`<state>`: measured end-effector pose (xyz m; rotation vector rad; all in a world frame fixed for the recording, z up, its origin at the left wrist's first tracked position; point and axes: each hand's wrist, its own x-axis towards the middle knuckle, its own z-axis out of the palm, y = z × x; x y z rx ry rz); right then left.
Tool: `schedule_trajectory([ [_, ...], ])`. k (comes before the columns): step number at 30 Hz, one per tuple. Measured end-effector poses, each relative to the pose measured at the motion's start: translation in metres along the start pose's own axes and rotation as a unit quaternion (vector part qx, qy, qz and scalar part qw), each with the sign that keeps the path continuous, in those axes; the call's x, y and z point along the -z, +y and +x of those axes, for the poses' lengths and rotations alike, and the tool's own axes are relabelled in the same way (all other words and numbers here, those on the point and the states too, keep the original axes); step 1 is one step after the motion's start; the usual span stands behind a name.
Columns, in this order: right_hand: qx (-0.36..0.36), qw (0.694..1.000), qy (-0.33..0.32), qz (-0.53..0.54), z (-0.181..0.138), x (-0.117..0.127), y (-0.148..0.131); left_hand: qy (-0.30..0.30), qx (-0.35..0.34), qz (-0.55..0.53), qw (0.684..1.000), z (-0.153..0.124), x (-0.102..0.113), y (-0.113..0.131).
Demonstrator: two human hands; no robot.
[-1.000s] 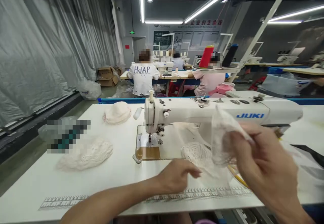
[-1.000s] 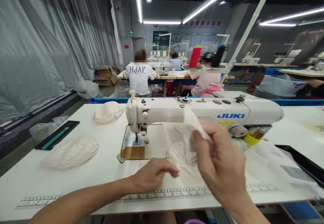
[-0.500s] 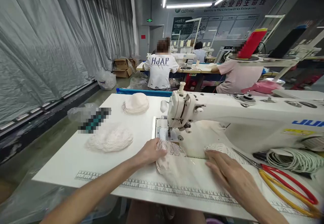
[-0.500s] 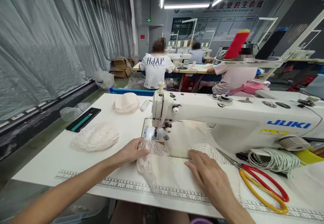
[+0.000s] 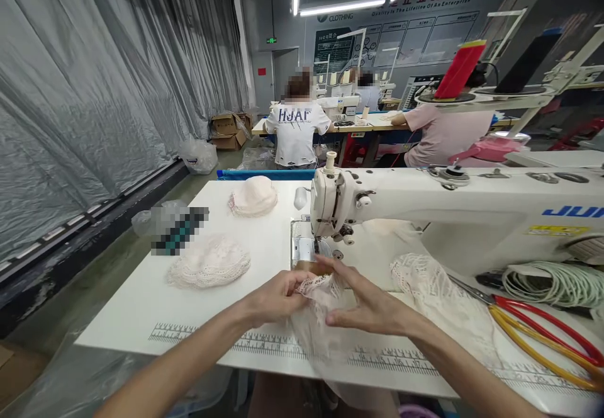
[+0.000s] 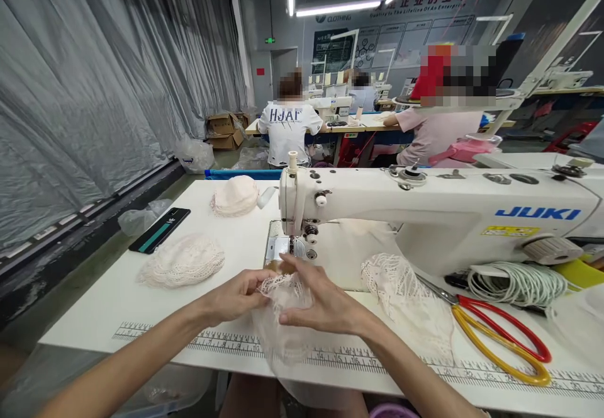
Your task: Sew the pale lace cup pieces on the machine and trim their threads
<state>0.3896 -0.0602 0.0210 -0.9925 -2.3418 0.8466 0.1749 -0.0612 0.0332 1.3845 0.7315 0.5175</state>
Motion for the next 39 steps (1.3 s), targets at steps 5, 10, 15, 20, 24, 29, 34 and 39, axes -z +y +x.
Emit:
schedule_trajectory([
  [5,-0.047,0.997,0.036,0.046,0.001,-0.010,-0.003,0.018,0.036,0.064,0.997,-0.009,0.005,-0.007],
  [10,-0.063,0.997,0.045,0.011,-0.009,-0.014,-0.010,0.071,-0.009,0.162,0.984,-0.001,-0.004,-0.009],
  [15,-0.064,0.992,0.100,-0.038,-0.018,-0.012,-0.020,0.119,-0.021,0.201,0.972,0.003,-0.019,-0.004],
  [20,-0.015,0.987,0.128,-0.099,-0.020,-0.026,-0.027,0.142,-0.021,0.245,0.959,-0.001,-0.025,-0.001],
  [24,-0.043,0.988,0.116,-0.093,-0.022,-0.029,-0.018,0.161,-0.007,0.256,0.953,-0.006,-0.023,0.001],
  [29,-0.071,0.997,0.031,-0.006,-0.032,-0.020,-0.011,0.127,0.026,0.158,0.979,-0.010,-0.022,-0.009],
  [34,-0.106,0.989,0.020,0.097,-0.040,-0.011,-0.020,0.106,0.065,0.044,0.991,-0.020,-0.030,-0.010],
  [39,-0.098,0.990,0.035,0.092,-0.038,0.011,-0.034,0.076,0.065,0.048,0.994,-0.023,-0.033,0.007],
])
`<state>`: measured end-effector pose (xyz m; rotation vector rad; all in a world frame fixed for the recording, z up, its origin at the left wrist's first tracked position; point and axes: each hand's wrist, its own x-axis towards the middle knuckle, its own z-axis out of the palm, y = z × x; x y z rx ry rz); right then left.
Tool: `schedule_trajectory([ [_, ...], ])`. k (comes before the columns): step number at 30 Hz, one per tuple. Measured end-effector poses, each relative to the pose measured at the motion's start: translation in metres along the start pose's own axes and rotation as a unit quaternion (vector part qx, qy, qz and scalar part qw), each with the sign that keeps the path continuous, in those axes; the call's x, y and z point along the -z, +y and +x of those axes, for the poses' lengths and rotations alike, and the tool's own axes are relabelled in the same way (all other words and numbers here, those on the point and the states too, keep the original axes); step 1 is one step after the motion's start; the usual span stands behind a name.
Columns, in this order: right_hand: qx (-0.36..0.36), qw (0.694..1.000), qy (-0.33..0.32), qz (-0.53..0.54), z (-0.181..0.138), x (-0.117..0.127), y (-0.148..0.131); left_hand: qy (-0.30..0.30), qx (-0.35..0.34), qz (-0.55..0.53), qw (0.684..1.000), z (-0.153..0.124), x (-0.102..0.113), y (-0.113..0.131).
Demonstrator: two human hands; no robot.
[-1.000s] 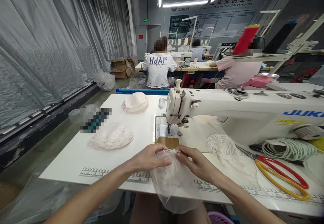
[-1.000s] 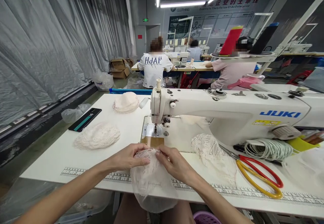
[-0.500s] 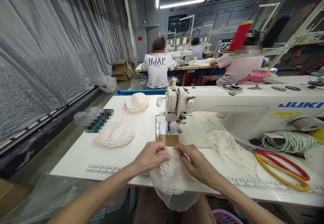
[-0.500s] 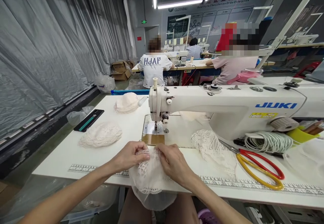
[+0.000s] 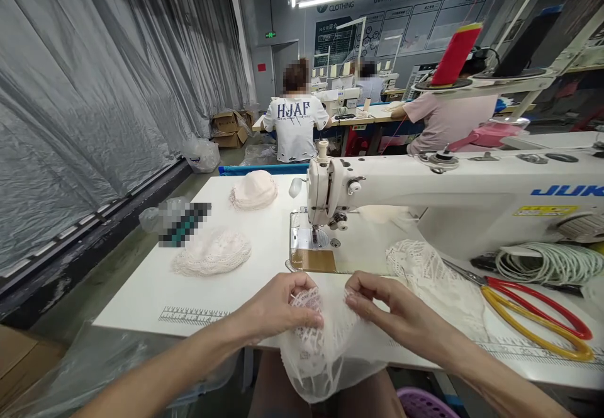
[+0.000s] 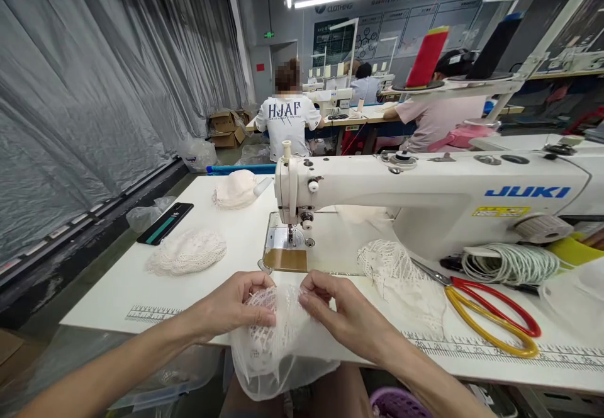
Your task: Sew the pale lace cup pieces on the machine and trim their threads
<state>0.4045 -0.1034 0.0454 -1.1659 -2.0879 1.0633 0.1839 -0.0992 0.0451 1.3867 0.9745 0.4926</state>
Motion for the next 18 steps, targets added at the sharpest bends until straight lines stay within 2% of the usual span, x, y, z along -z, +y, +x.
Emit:
schedule_trajectory([
  [3,0.009,0.997,0.010,-0.075,0.021,0.009,0.009,0.032,-0.039,0.092,0.995,0.024,0.009,0.004],
  [6,0.000,0.979,0.041,-0.200,0.051,0.008,0.036,0.105,-0.049,0.283,0.952,0.062,0.022,0.000],
  [8,-0.005,0.967,0.062,-0.246,0.065,0.003,0.056,0.124,-0.038,0.342,0.931,0.083,0.028,-0.005],
  [12,0.011,0.949,0.093,-0.300,0.074,-0.008,0.078,0.123,-0.028,0.385,0.914,0.100,0.032,-0.011],
  [18,0.078,0.928,0.121,-0.344,0.071,-0.012,0.085,0.116,-0.008,0.425,0.898,0.104,0.033,-0.014],
])
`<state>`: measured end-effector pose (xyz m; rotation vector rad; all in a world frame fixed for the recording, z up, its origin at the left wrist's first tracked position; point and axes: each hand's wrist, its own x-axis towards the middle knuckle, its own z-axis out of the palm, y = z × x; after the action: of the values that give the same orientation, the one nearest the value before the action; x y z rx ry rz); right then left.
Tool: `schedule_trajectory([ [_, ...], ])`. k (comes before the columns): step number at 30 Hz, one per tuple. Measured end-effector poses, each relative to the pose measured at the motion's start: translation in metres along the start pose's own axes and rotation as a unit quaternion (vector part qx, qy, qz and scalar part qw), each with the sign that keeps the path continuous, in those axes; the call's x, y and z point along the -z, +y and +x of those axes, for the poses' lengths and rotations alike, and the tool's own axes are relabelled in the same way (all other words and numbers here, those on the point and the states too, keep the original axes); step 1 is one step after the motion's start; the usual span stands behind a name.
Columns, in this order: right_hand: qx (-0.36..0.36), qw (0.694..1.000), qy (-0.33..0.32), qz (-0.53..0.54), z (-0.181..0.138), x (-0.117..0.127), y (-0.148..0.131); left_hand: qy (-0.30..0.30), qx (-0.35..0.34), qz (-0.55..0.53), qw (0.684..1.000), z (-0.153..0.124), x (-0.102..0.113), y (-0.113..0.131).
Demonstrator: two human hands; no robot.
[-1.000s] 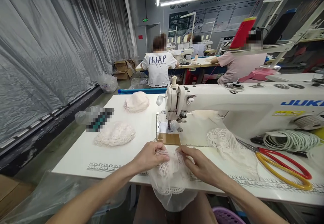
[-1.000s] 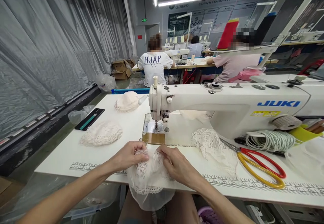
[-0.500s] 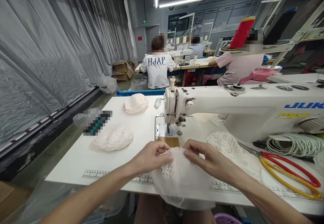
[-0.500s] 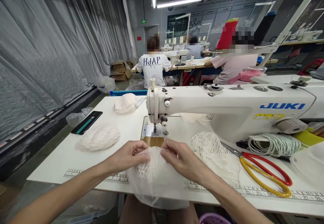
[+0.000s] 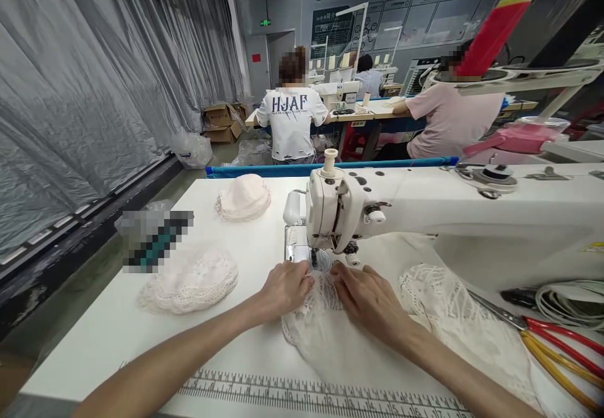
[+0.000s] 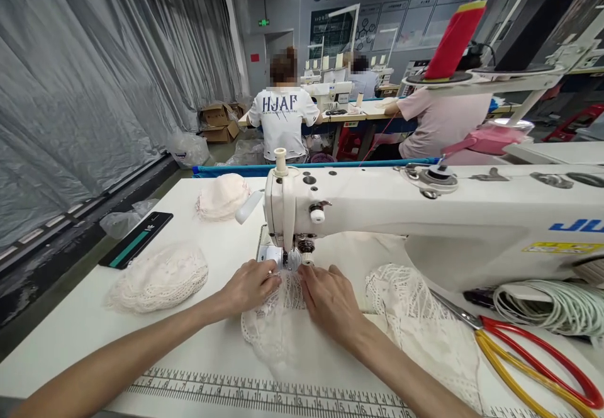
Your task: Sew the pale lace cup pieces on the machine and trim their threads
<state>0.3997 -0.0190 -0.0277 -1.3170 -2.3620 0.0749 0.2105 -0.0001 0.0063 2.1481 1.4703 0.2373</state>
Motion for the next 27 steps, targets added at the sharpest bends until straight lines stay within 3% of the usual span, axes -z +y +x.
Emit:
schedule_trajectory([
  [4,0.052,0.995,0.061,-0.054,0.001,-0.003,0.003,-0.027,-0.003,0.015,1.000,0.003,-0.001,-0.001],
  [11,0.068,0.990,0.099,-0.070,0.002,-0.001,0.003,-0.045,-0.003,0.001,0.999,0.005,0.001,-0.001],
  [21,0.065,0.988,0.108,-0.089,0.005,0.001,0.004,-0.037,0.014,-0.023,0.999,0.012,0.002,-0.002],
  [27,0.119,0.983,0.112,-0.079,0.003,0.008,-0.014,-0.032,0.012,-0.009,0.999,0.011,0.000,-0.001],
])
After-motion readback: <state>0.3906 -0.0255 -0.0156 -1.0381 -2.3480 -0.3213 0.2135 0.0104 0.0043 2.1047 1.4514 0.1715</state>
